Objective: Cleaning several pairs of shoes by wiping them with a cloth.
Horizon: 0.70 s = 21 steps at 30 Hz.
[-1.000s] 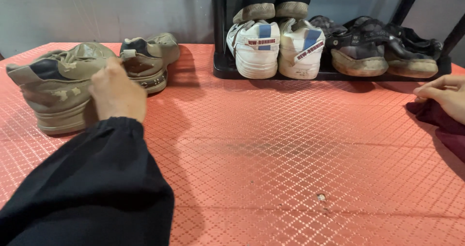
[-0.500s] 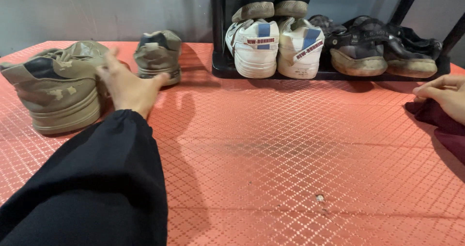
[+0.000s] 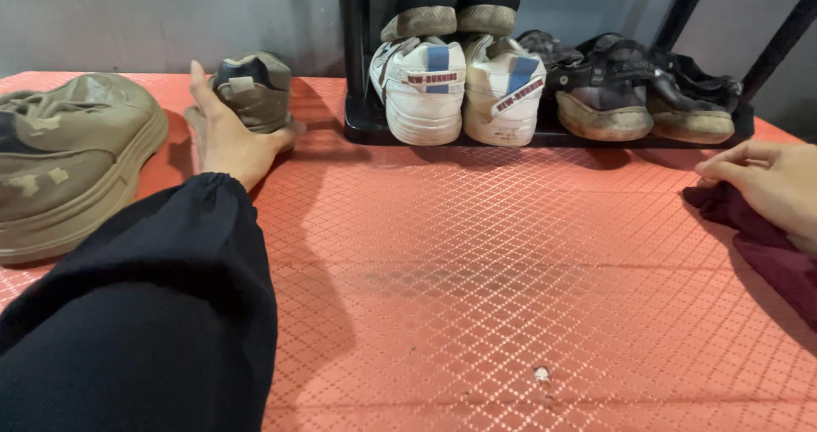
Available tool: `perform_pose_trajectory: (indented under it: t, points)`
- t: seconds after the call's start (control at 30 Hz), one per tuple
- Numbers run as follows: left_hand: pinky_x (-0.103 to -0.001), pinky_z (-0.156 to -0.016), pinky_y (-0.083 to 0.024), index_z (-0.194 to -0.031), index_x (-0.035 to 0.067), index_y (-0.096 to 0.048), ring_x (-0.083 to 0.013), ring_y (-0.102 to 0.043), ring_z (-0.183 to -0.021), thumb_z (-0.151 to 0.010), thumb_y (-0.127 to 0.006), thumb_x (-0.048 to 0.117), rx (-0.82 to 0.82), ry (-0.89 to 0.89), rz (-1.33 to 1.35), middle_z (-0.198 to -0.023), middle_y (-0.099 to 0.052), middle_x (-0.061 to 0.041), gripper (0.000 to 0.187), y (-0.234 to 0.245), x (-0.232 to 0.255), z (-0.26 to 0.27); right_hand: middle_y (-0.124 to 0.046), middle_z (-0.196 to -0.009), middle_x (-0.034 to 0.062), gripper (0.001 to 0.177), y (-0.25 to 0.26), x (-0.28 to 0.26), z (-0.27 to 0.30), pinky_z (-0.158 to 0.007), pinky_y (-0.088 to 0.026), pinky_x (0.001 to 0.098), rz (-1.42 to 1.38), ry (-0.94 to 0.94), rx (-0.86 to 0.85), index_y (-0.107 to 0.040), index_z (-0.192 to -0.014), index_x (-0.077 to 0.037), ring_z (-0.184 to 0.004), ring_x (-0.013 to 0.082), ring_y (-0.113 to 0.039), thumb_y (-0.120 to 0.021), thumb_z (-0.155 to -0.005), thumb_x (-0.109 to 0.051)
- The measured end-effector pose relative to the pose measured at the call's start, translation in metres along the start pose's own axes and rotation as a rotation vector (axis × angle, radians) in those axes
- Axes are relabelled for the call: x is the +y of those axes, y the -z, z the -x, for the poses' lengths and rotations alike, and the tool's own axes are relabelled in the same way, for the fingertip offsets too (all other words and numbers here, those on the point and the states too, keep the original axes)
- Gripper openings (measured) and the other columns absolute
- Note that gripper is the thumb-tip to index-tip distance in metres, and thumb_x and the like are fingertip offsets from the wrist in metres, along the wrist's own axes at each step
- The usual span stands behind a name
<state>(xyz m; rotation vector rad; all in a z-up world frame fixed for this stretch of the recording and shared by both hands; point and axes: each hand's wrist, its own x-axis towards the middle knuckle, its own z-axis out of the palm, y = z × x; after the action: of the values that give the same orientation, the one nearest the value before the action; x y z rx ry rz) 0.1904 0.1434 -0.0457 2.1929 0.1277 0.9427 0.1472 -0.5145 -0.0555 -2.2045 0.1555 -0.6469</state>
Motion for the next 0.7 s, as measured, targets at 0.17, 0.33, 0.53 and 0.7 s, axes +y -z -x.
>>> perform_pose_trajectory:
  t: [0.17,0.33,0.53,0.7]
  points:
    - [-0.053,-0.103,-0.043,-0.157,0.017,-0.017,-0.0442,-0.051,-0.126,-0.063,-0.099,0.040,-0.032,0.022,-0.053,-0.140,-0.050,-0.022,0.127,0.009,0.021,-0.003,-0.077,-0.098,0.0153,0.016,0.004,-0.030,0.019,-0.085,-0.054,0.0305,0.103,0.038,-0.022,-0.076,-0.103,0.007,-0.089,0.0194,-0.072,-0.068,-0.099,-0.007]
    - [-0.056,-0.097,-0.049,-0.143,0.019,-0.038,-0.0469,-0.058,-0.119,-0.060,-0.096,0.042,-0.048,0.150,-0.165,-0.134,-0.054,-0.024,0.104,0.018,0.032,0.004,-0.078,-0.097,0.0164,0.016,0.001,-0.025,0.014,-0.083,-0.055,0.0313,0.099,0.042,-0.044,-0.077,-0.104,0.006,-0.086,0.0210,-0.073,-0.068,-0.099,-0.006]
    - [-0.054,-0.096,-0.049,-0.140,0.018,-0.041,-0.0449,-0.059,-0.116,-0.055,-0.097,0.039,-0.032,0.201,-0.132,-0.131,-0.055,-0.023,0.104,0.047,0.058,0.041,-0.078,-0.097,0.0173,0.018,-0.003,-0.023,0.013,-0.083,-0.055,0.0316,0.099,-0.027,0.011,-0.077,-0.105,0.006,-0.088,0.0209,-0.073,-0.071,-0.099,-0.010]
    - [-0.051,-0.097,-0.050,-0.131,0.010,-0.047,-0.0382,-0.063,-0.117,-0.054,-0.095,0.037,-0.172,0.213,-0.181,-0.122,-0.065,-0.019,0.095,0.085,0.073,0.064,-0.079,-0.089,0.0164,0.016,-0.009,0.002,-0.004,-0.080,-0.056,0.0360,0.275,0.029,0.037,-0.080,-0.101,0.005,-0.084,0.0232,-0.072,-0.075,-0.099,-0.011]
